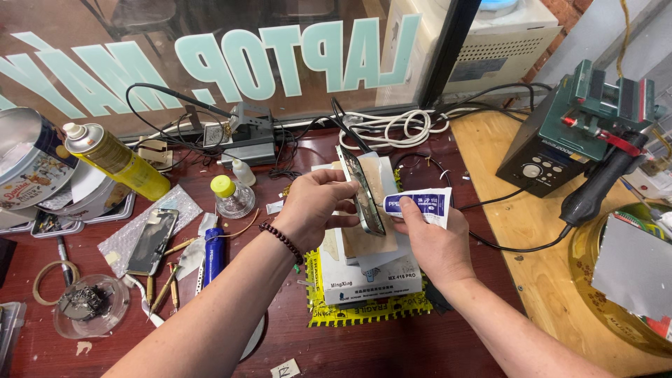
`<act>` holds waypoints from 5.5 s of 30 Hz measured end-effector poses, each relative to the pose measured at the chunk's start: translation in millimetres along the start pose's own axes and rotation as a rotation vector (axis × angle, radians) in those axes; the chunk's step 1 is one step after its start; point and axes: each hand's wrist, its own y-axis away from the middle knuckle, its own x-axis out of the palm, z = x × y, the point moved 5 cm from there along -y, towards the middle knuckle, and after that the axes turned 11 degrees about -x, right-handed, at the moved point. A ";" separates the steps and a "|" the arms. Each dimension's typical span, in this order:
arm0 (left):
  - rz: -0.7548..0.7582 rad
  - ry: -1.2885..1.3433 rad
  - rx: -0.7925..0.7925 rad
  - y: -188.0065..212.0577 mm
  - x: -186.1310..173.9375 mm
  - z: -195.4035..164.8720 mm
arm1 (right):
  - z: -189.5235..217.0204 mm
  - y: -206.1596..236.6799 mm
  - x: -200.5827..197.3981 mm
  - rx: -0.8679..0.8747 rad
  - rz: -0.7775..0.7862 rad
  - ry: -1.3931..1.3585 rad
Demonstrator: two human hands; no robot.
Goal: The person applies adhesive from a tube around the inner edge of a disassembled phone frame resting on a box, rotating the frame to reach all sides, then picks up the phone's back panel and presses it onto the frame to reattach it.
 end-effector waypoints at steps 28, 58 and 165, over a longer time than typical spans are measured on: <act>0.000 0.001 -0.001 -1.1 -0.4 2.7 | 1.0 11.3 -7.1 0.031 0.004 0.044; -0.007 0.039 0.018 -1.5 -1.4 11.4 | 1.9 22.3 -13.6 0.049 0.036 0.083; 0.031 0.032 0.016 -3.2 3.9 3.4 | 3.3 24.6 -11.8 0.015 0.019 0.096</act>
